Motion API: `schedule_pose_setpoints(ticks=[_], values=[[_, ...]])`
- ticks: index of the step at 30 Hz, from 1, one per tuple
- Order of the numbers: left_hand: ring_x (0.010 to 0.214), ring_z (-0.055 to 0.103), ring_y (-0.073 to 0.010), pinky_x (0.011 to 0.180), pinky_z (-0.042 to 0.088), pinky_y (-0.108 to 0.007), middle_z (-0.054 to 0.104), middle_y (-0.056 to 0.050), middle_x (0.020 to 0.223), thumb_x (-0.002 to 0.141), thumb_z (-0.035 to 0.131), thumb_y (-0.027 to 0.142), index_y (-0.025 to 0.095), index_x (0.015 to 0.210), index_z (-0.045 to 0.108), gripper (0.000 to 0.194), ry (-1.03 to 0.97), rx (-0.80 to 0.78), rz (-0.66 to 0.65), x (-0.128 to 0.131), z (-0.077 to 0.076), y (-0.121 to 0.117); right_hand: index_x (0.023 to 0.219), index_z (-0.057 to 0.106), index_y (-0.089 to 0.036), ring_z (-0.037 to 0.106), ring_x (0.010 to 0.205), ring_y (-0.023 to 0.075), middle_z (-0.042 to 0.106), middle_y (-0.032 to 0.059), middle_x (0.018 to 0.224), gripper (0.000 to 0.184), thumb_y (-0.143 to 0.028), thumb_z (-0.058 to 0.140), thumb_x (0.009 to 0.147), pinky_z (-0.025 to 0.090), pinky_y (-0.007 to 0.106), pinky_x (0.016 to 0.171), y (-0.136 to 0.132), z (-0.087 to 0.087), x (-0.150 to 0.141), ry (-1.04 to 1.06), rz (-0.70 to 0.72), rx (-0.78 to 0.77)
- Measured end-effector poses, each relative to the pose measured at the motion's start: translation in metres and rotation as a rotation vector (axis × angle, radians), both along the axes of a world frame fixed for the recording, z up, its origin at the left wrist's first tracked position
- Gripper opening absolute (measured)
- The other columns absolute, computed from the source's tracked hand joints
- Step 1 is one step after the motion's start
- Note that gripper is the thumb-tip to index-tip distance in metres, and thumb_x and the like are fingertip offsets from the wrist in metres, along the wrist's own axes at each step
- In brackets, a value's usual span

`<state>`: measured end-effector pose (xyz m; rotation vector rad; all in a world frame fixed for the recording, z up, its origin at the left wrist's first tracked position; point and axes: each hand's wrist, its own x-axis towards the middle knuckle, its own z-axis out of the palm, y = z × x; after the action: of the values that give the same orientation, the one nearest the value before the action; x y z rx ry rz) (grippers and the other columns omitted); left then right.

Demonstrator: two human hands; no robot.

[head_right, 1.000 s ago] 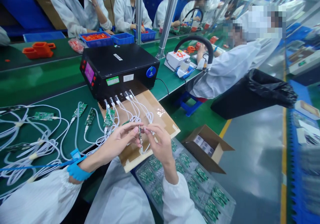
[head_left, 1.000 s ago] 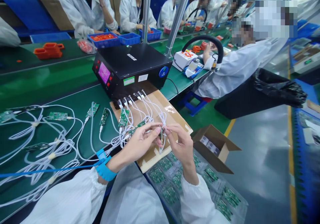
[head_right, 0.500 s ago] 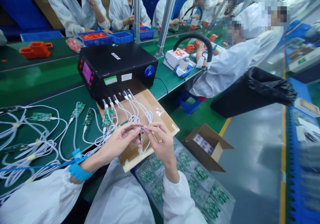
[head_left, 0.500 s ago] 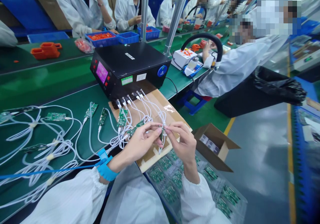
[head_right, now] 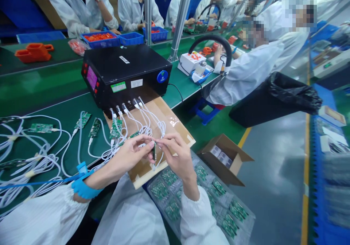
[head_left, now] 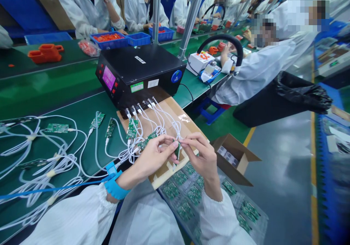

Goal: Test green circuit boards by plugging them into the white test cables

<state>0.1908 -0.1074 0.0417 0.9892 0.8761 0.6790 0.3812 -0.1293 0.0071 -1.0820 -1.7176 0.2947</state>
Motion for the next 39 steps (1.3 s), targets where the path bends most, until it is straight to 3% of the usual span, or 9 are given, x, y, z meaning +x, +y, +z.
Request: schedule_pose_setpoints(ticks=[7, 12, 15, 25, 33, 39], values=[[0.067, 0.071, -0.0144, 0.072, 0.062, -0.031, 0.064, 0.0, 0.077, 0.086, 0.077, 0.057, 0.013, 0.106, 0.06, 0.051, -0.029, -0.043, 0.028, 0.007, -0.004, 0.0, 0.11, 0.08, -0.029, 0.068, 0.085, 0.0164, 0.07, 0.0046, 0.097, 0.024, -0.013, 0.067, 0.097, 0.059, 0.032, 0.075, 0.003, 0.001, -0.002, 0.016, 0.016, -0.034], [0.065, 0.07, -0.0141, 0.07, 0.062, -0.031, 0.065, 0.0, 0.079, 0.081, 0.083, 0.056, 0.013, 0.11, 0.061, 0.057, -0.109, -0.107, 0.015, 0.015, 0.012, 0.002, 0.103, 0.078, -0.026, 0.068, 0.085, 0.018, 0.07, 0.0042, 0.091, 0.01, -0.026, 0.072, 0.096, 0.059, 0.033, 0.074, 0.005, -0.007, -0.001, 0.354, 0.008, -0.119], [0.065, 0.071, -0.0143, 0.07, 0.059, -0.029, 0.066, -0.001, 0.075, 0.083, 0.081, 0.057, 0.013, 0.11, 0.062, 0.055, -0.074, -0.122, 0.02, 0.016, 0.017, 0.001, 0.095, 0.076, -0.024, 0.068, 0.082, 0.0175, 0.07, 0.0035, 0.087, 0.005, -0.029, 0.073, 0.095, 0.058, 0.032, 0.072, 0.005, -0.008, 0.0, 0.452, 0.052, -0.146], [0.063, 0.073, -0.0178, 0.067, 0.059, -0.031, 0.069, -0.002, 0.074, 0.083, 0.077, 0.064, 0.014, 0.108, 0.062, 0.058, -0.097, -0.066, 0.054, 0.025, 0.003, -0.001, 0.092, 0.07, -0.023, 0.066, 0.083, 0.0171, 0.067, 0.0044, 0.088, 0.011, -0.03, 0.067, 0.1, 0.057, 0.03, 0.072, 0.001, 0.0, -0.01, 0.436, 0.008, -0.168], [0.058, 0.07, -0.0154, 0.062, 0.056, -0.025, 0.068, -0.001, 0.066, 0.083, 0.075, 0.068, 0.014, 0.102, 0.06, 0.059, -0.114, -0.063, 0.035, 0.029, 0.003, -0.003, 0.092, 0.07, -0.022, 0.066, 0.081, 0.0182, 0.067, 0.0047, 0.084, 0.015, -0.035, 0.067, 0.1, 0.057, 0.03, 0.07, -0.001, -0.003, -0.015, 0.451, -0.058, -0.167], [0.061, 0.073, -0.0203, 0.061, 0.058, -0.03, 0.069, -0.004, 0.068, 0.084, 0.072, 0.07, 0.014, 0.104, 0.062, 0.061, -0.085, 0.012, -0.01, 0.037, -0.006, 0.001, 0.091, 0.069, -0.022, 0.065, 0.08, 0.0176, 0.066, 0.0041, 0.086, 0.017, -0.036, 0.066, 0.1, 0.055, 0.029, 0.069, -0.005, -0.003, 0.002, 0.388, -0.043, -0.217]])
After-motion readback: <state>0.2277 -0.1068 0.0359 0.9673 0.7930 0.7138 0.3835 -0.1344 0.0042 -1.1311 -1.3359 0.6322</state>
